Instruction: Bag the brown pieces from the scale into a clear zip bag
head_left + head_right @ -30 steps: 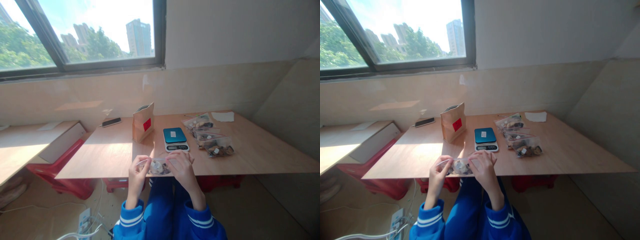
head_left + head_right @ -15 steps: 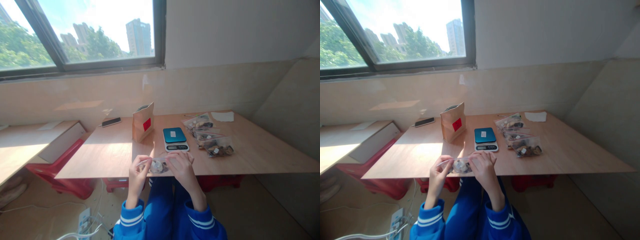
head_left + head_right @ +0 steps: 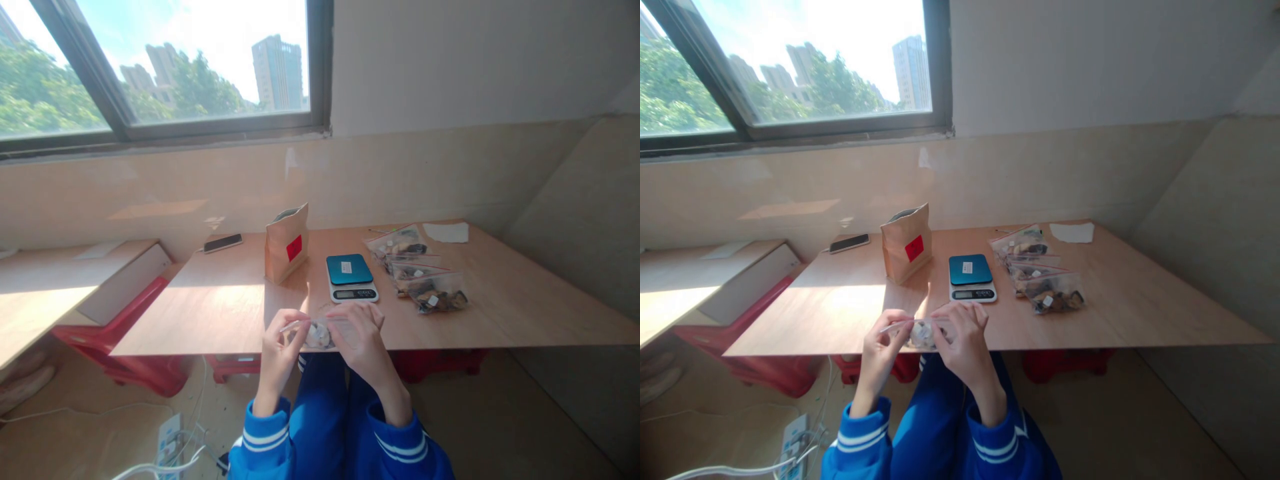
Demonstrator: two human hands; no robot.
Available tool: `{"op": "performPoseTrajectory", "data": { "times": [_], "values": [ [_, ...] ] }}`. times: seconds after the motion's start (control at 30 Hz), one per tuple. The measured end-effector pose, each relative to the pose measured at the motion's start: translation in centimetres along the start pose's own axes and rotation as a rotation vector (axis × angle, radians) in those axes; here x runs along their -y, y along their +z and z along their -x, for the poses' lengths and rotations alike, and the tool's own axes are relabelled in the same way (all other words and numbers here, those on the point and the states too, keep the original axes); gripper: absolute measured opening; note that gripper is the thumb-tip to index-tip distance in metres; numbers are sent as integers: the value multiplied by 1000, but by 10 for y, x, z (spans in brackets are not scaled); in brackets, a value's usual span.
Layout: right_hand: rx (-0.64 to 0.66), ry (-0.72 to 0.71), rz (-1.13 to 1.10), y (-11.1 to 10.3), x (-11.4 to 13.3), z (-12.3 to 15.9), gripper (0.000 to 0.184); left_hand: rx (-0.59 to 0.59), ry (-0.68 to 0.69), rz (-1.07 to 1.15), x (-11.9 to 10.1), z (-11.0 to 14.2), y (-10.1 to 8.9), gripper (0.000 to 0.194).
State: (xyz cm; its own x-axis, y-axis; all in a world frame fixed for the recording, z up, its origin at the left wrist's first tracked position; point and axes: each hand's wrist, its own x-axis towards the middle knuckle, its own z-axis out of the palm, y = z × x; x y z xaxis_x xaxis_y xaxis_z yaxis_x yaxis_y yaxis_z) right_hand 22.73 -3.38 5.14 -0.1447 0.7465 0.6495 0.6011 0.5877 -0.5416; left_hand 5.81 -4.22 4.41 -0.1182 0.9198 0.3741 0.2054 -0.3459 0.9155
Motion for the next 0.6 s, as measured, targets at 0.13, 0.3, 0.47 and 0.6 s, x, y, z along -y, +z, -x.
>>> {"op": "performPoseTrajectory", "data": {
  "times": [0.13, 0.3, 0.47, 0.6],
  "values": [
    [-55, -19, 12, 5, 3, 0, 5, 33, 39, -21, -2, 1, 2, 16],
    [-63, -38, 20, 7, 0, 1, 5, 76, 52, -49, -1, 0, 0, 14],
    [-42, -60, 23, 6, 0, 0, 5, 96, 17, -64, 0, -1, 0, 14],
    [-52, -83, 27, 8, 0, 0, 5, 82, 14, -56, 0, -1, 1, 15]
  ]
}}
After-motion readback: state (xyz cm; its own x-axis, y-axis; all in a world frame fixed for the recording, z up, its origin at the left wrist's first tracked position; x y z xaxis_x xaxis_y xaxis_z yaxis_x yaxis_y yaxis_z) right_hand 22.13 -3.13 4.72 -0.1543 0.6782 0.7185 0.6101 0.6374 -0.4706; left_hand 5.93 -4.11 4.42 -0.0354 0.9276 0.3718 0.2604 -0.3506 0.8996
